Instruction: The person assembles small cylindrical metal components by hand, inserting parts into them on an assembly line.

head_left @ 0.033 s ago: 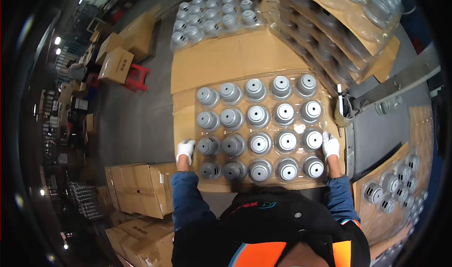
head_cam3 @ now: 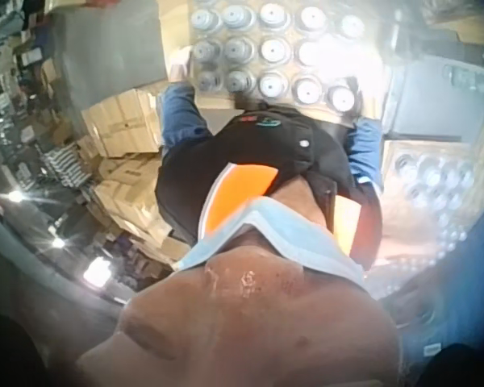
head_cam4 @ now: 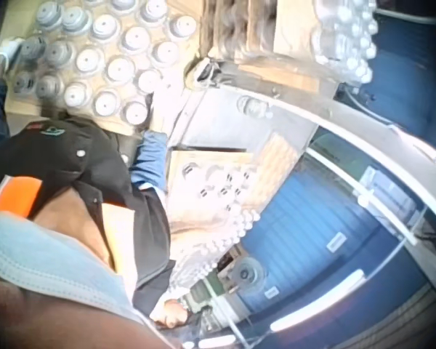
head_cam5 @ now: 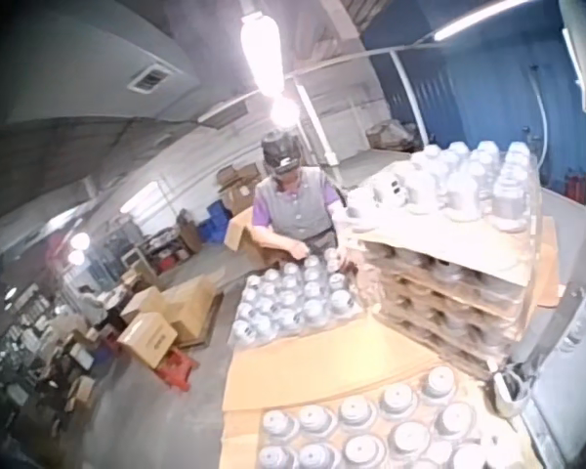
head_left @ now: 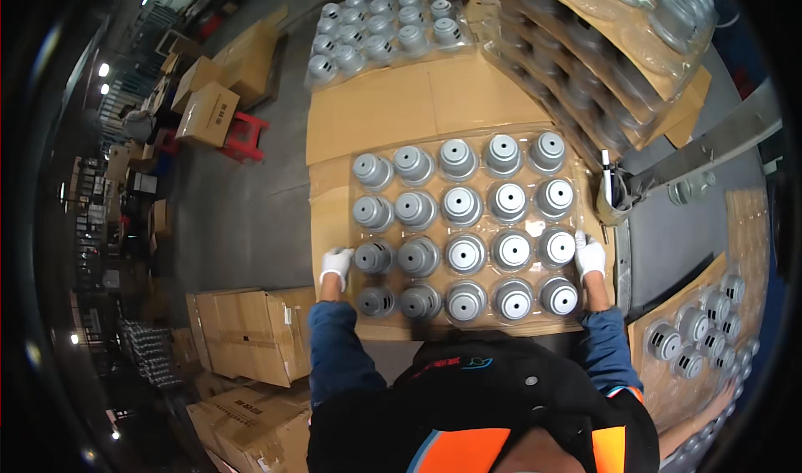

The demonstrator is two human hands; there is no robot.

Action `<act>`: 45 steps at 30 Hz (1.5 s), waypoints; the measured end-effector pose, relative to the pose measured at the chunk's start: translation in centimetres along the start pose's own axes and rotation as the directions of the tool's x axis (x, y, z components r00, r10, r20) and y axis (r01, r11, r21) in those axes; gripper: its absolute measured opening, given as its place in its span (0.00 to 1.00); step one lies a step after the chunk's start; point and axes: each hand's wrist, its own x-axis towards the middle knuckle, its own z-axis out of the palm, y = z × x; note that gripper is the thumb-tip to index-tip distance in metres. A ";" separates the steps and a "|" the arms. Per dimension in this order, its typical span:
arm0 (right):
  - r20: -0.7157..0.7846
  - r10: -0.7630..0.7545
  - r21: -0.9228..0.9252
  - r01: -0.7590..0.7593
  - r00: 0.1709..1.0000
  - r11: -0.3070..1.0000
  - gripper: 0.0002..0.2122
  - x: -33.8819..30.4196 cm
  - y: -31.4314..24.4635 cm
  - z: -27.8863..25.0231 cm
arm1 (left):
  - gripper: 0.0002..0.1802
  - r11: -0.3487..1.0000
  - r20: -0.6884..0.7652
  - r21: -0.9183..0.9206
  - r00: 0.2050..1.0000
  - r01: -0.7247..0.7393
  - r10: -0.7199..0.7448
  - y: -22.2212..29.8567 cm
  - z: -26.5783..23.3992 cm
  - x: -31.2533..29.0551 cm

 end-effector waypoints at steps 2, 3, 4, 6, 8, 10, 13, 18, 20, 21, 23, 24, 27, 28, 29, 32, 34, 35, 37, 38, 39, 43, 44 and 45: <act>0.040 0.041 0.054 -0.043 0.998 0.998 0.30 1.4 0.5 -0.1 | 0.19 0.995 0.081 -0.045 0.993 -0.087 0.091 -0.7 1.4 1.6; 0.058 0.082 0.072 -0.086 0.995 0.994 0.30 2.4 2.2 -0.7 | 0.21 0.994 0.134 -0.111 0.991 -0.001 0.016 1.2 3.7 2.1; 0.080 0.112 0.101 -0.120 0.990 0.988 0.30 2.5 2.5 -1.5 | 0.23 0.983 0.178 -0.165 0.982 0.085 -0.055 2.4 5.1 3.0; 0.151 0.143 0.185 -0.170 0.978 0.968 0.30 1.9 0.9 -2.1 | 0.29 0.993 0.147 -0.121 0.989 0.010 0.008 1.3 5.8 5.5; 0.404 0.149 0.351 -0.304 0.902 0.886 0.26 1.9 -0.5 -2.2 | 0.29 0.948 0.315 -0.319 0.944 0.012 0.094 -0.7 6.3 8.3; 0.427 -0.160 0.312 0.021 0.890 0.950 0.23 2.1 -3.4 -0.7 | 0.40 0.845 0.430 -0.465 0.902 0.265 -0.047 -5.7 2.4 12.7; 0.306 0.051 0.202 -0.117 0.951 0.972 0.25 1.4 -0.2 -1.6 | 0.37 0.980 0.391 -0.171 0.920 0.100 -0.026 1.8 6.4 10.2; 0.391 0.019 0.142 -0.081 0.920 0.987 0.25 0.2 -3.2 -4.0 | 0.13 0.944 0.432 -0.277 0.901 0.180 -0.045 3.1 5.3 8.1; 0.303 -0.007 0.117 -0.031 0.953 0.993 0.26 0.8 -3.3 -3.0 | 0.11 0.938 0.409 -0.296 0.912 0.181 -0.048 3.0 5.2 8.0; 0.258 -0.004 0.102 -0.023 0.966 0.995 0.26 1.3 -3.2 -2.3 | 0.12 0.909 0.440 -0.340 0.895 0.243 -0.074 2.8 5.0 8.2; 0.191 -0.007 0.027 0.002 0.982 1.000 0.26 2.4 -2.0 -0.9 | 0.12 0.879 0.486 -0.377 0.870 0.292 -0.081 2.5 4.5 9.7; 0.192 -0.018 0.027 0.013 0.981 1.000 0.26 2.3 -2.6 -0.6 | 0.12 0.953 0.495 -0.302 0.849 -0.029 0.183 1.4 3.6 10.8; 0.123 0.026 0.027 -0.029 0.992 0.999 0.23 0.6 -3.4 -1.2 | 0.14 0.930 0.573 -0.229 0.732 -0.288 0.368 1.1 3.1 11.4; 0.115 0.024 0.031 -0.028 0.993 0.999 0.23 0.0 -3.5 -1.3 | 0.14 0.926 0.573 -0.233 0.728 -0.296 0.377 2.4 3.0 10.5; 0.093 0.037 0.028 -0.040 0.995 0.999 0.22 -0.6 -3.9 -1.6 | 0.14 0.944 0.590 -0.251 0.740 -0.213 0.324 3.2 2.8 10.0; 0.054 0.037 0.039 -0.039 0.998 0.998 0.22 -2.8 -4.3 -2.5 | 0.16 0.929 0.618 -0.247 0.694 -0.275 0.370 5.3 1.5 8.0; 0.017 0.040 0.043 -0.041 0.999 0.998 0.21 -4.5 -4.5 -3.1 | 0.16 0.931 0.525 -0.342 0.797 -0.124 0.299 7.5 0.8 5.3; 0.011 0.039 0.044 -0.039 0.999 0.998 0.21 -5.3 -4.4 -3.4 | 0.13 0.892 0.432 -0.448 0.859 -0.060 0.274 9.4 0.9 4.1; -0.090 0.034 0.092 -0.025 0.995 0.995 0.21 -6.9 -3.8 -4.1 | 0.17 0.894 0.405 -0.436 0.864 -0.105 0.299 10.8 0.0 2.8; -0.091 0.035 0.092 -0.027 0.995 0.995 0.21 -7.8 -3.5 -4.6 | 0.18 0.878 0.385 -0.453 0.855 -0.154 0.349 11.1 -0.4 3.0; -0.073 0.054 0.118 -0.046 0.996 0.992 0.23 -9.4 -4.0 -6.1 | 0.20 0.884 0.473 -0.453 0.809 -0.117 0.350 11.4 -1.1 3.7; -0.181 0.075 0.083 -0.060 0.981 0.995 0.22 -15.0 -2.4 -10.4 | 0.19 0.853 0.541 -0.466 0.688 -0.234 0.484 14.7 -2.6 0.0; -0.179 0.068 0.065 -0.057 0.982 0.996 0.22 -16.3 -1.8 -11.5 | 0.20 0.832 0.557 -0.498 0.645 -0.244 0.523 14.9 -2.8 0.2; -0.200 0.114 0.125 -0.090 0.973 0.988 0.23 -18.4 -1.5 -12.7 | 0.18 0.817 0.568 -0.475 0.595 -0.327 0.569 15.7 -2.9 -1.6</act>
